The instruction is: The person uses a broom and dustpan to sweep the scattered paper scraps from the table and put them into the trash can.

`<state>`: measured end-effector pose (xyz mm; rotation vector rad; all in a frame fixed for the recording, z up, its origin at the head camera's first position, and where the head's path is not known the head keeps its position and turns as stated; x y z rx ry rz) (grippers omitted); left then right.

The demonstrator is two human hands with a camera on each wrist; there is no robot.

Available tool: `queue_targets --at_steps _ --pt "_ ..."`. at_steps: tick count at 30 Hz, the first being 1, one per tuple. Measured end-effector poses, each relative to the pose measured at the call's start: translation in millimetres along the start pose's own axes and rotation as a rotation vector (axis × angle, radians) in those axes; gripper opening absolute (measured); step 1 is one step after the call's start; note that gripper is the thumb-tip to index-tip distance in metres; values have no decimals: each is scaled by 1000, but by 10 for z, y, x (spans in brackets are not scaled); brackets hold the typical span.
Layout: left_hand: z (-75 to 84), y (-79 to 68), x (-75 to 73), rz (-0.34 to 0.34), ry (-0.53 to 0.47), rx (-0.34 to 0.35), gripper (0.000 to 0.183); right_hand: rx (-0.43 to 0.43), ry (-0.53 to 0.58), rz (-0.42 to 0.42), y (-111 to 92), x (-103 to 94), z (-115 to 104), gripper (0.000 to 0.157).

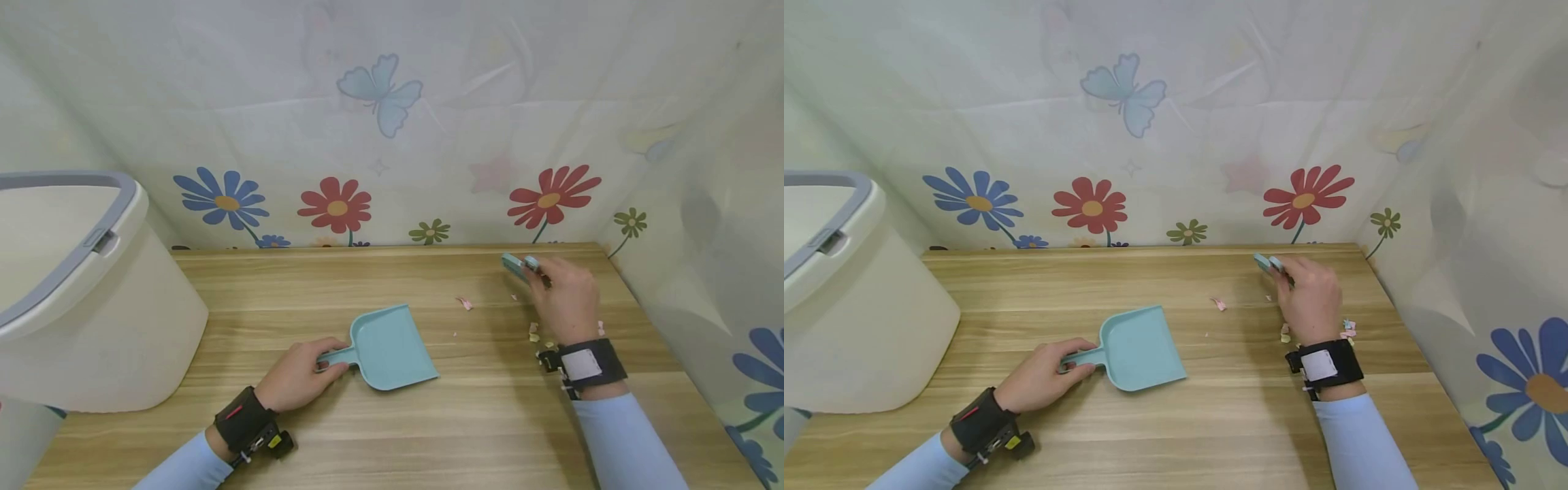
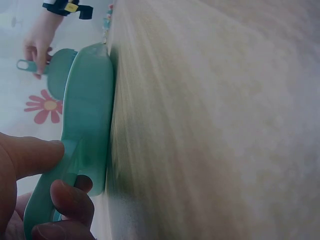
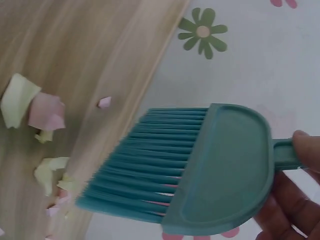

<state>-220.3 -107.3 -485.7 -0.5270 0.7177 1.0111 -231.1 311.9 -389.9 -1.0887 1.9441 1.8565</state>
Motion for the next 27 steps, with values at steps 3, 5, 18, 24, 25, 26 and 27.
queue_targets --at_steps 3,5,18,24,25,26,27 --pt "4 -1 -3 -4 -1 -1 35 26 -55 -32 -36 63 3 16" --pt "9 -3 -6 -6 2 -3 35 38 -71 -52 -56 109 -41 18" --pt "6 -8 4 -14 2 -12 35 -53 161 -125 -106 276 -653 16" --pt "-11 -2 6 -15 -4 -10 35 -77 296 -170 -96 233 -844 16" --pt "-12 -1 4 -14 -6 -10 35 -71 323 -175 -92 221 -854 16" --pt "-12 -1 3 -13 -6 -9 36 -60 352 -182 -87 210 -856 16" --pt "-10 -1 1 -13 -6 -9 36 -51 374 -183 -81 191 -855 16"
Point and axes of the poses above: each hand's wrist, its own y-axis towards the middle knuckle, its own x-axis out of the palm, z = x × y, the point moved 5 cm from there along y, towards the middle knuckle, and after that the axes turned 5 degrees about -x, right-handed, at the moved point
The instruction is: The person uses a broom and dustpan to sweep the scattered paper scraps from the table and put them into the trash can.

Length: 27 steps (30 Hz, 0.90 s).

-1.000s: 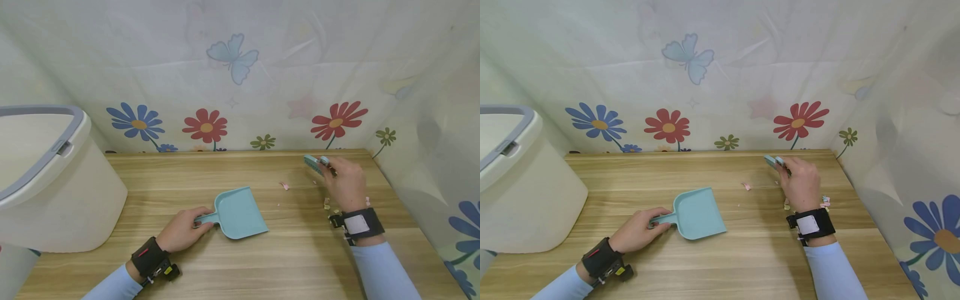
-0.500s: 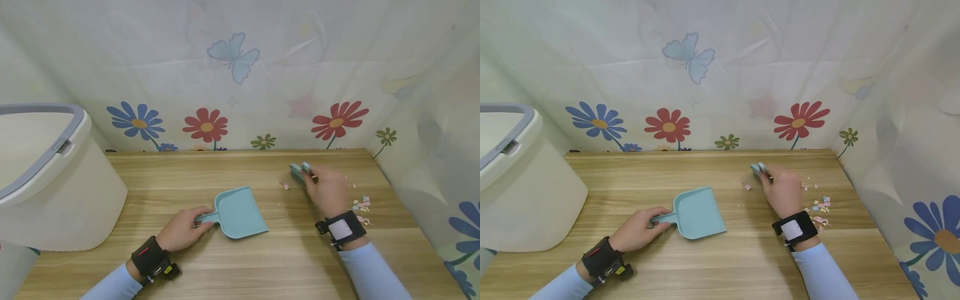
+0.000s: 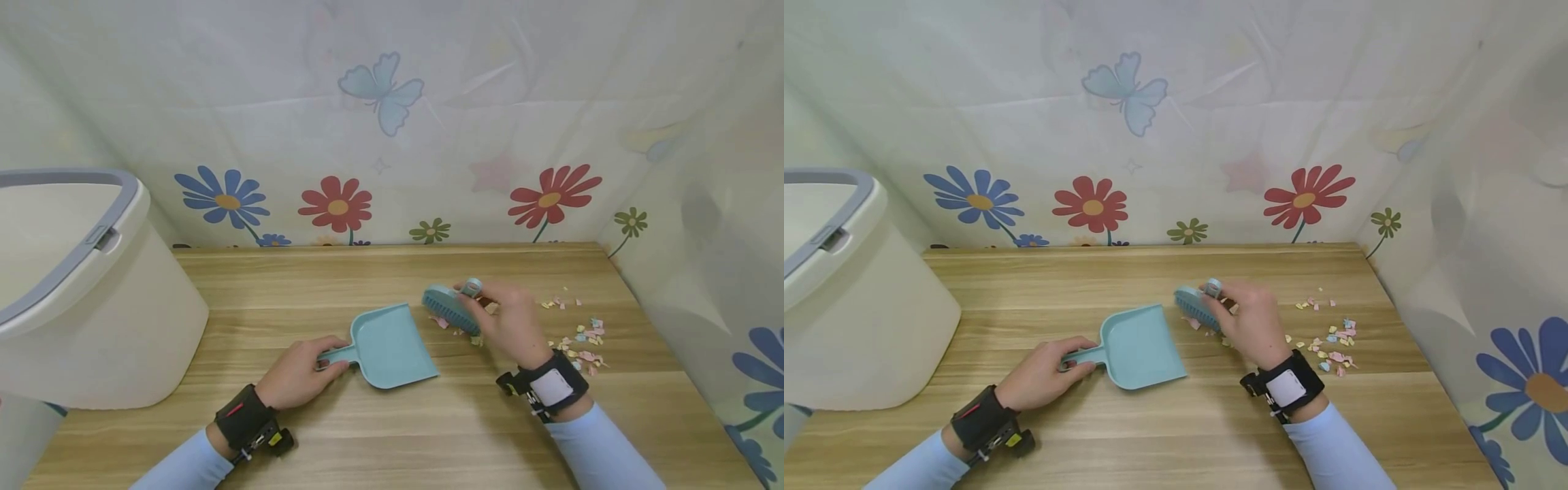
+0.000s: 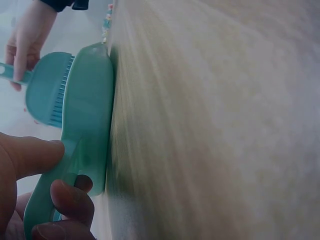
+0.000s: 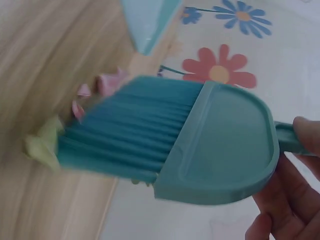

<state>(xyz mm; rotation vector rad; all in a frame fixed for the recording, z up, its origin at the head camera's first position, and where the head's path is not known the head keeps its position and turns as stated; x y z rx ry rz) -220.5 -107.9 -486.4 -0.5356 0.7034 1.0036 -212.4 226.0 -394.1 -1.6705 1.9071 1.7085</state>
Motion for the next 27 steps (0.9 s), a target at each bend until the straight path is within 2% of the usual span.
queue_targets --at_steps 2,4,7,10,12,15,17,20,27 --pt "-1 0 -3 0 0 -3 35 9 28 24 13 -56 -1 15" --pt "0 -3 -5 0 0 -4 35 -6 8 75 28 -132 -12 15" --pt "3 -6 -12 2 0 -6 34 -58 -134 161 37 -232 -41 8" --pt "10 -11 -23 5 1 -14 35 -102 -305 217 29 -272 -80 11" --pt "14 -14 -29 9 3 -18 35 -99 -406 222 9 -260 -89 12" --pt "21 -17 -37 14 4 -23 36 -65 -494 182 -21 -196 -83 12" --pt "27 -16 -39 18 4 -20 36 -36 -500 147 -45 -139 -76 12" --pt "34 -12 -35 18 4 -11 35 -2 -442 112 -71 -61 -90 12" --pt "31 -16 -35 17 -1 -11 35 63 -293 110 -73 23 -134 11"
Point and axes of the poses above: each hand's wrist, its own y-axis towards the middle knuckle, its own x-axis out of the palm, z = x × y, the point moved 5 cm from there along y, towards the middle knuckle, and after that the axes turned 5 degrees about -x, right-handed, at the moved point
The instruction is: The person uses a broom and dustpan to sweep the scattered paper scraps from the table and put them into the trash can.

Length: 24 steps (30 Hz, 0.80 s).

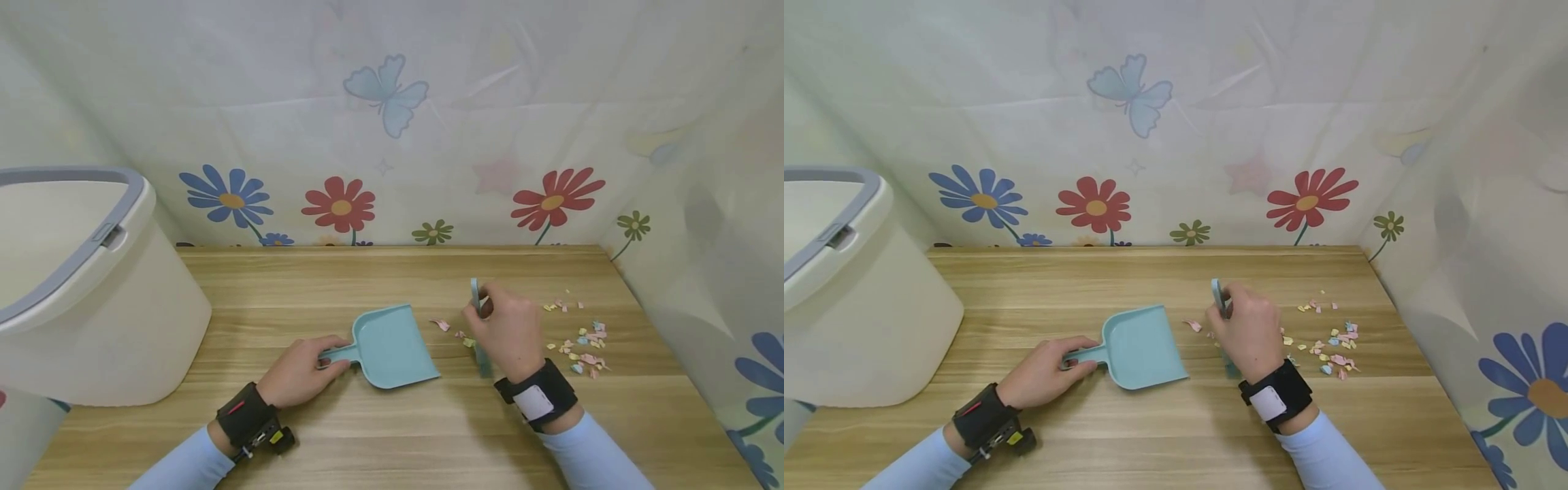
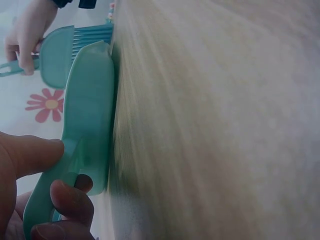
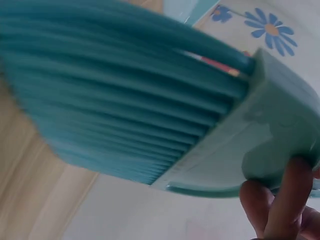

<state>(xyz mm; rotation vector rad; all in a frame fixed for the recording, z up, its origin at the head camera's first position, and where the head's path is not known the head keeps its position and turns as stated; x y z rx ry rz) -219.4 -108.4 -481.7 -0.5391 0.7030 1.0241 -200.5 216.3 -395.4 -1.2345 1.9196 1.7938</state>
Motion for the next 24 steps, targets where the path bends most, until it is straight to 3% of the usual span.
queue_targets --at_steps 8,12,20,24 --pt "14 -10 -18 11 3 3 35 76 226 27 46 -51 13 6" --pt "14 -9 -29 20 5 -2 37 74 298 43 74 -95 36 9" --pt "8 -1 -47 29 -8 -13 39 -154 137 6 79 -46 -39 19" --pt "0 6 -44 31 -17 -13 40 -214 82 -40 46 14 -81 25"
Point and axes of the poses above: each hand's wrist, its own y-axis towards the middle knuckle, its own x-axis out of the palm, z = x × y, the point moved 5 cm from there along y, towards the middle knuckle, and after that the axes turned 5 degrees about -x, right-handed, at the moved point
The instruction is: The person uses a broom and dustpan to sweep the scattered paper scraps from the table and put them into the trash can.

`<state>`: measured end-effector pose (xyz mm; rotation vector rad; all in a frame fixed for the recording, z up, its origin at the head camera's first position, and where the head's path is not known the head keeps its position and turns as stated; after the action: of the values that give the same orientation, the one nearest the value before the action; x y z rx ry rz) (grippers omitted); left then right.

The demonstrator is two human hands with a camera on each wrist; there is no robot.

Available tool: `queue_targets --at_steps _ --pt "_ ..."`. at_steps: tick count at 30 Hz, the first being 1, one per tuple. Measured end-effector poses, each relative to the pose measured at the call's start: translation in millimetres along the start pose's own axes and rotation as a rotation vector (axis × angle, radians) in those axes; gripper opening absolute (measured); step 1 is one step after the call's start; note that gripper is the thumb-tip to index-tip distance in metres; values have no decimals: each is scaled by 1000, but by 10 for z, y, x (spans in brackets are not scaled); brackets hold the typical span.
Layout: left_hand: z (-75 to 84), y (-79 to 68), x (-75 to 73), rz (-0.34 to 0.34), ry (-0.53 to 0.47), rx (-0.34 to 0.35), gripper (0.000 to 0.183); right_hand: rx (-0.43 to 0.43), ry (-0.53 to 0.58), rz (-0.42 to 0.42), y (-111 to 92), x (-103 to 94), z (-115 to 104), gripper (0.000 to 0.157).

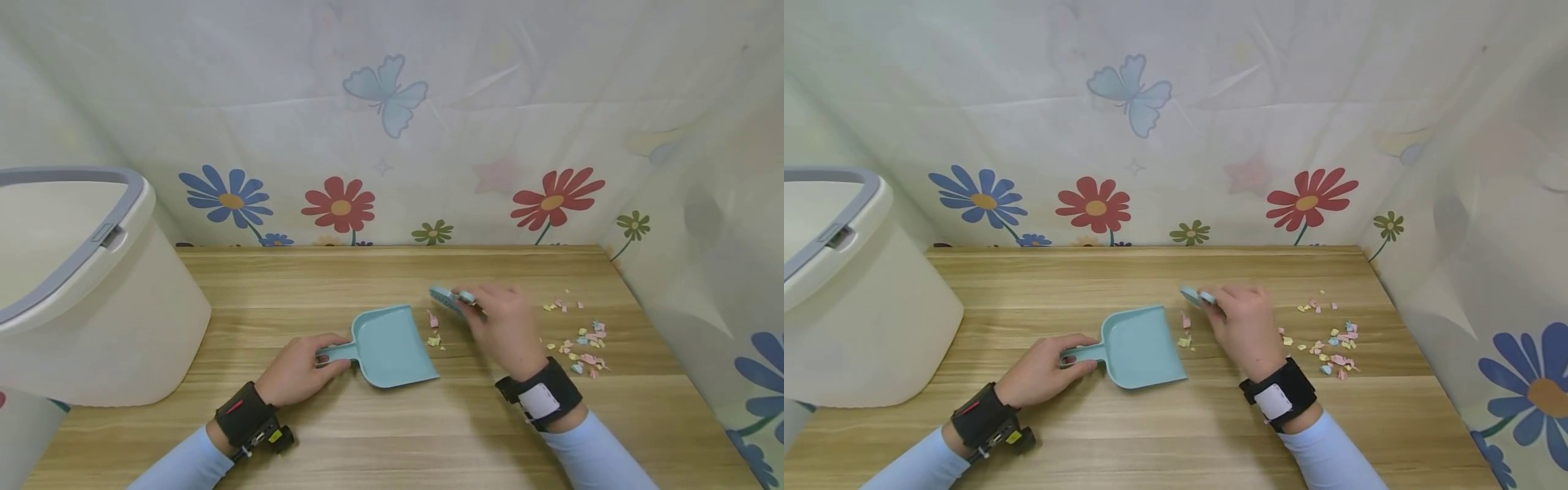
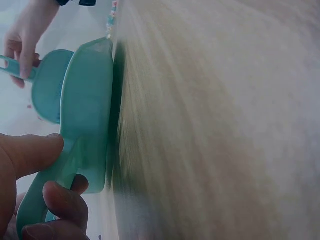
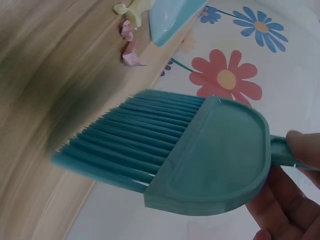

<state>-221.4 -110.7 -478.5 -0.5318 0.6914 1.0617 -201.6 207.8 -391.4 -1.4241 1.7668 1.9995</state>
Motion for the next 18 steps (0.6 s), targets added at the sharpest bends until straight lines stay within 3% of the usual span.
queue_targets --at_steps 18 --pt "0 0 -6 7 -1 0 39 -156 148 -182 8 9 -205 25"
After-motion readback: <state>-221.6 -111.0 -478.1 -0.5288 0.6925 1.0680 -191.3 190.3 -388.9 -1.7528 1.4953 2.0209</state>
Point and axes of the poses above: each hand's wrist, its own y-axis towards the middle knuckle, its own x-axis out of the palm, z = x × y, the point moved 5 cm from there along y, towards the middle knuckle, and after that the axes turned 5 degrees about -x, right-handed, at the moved point
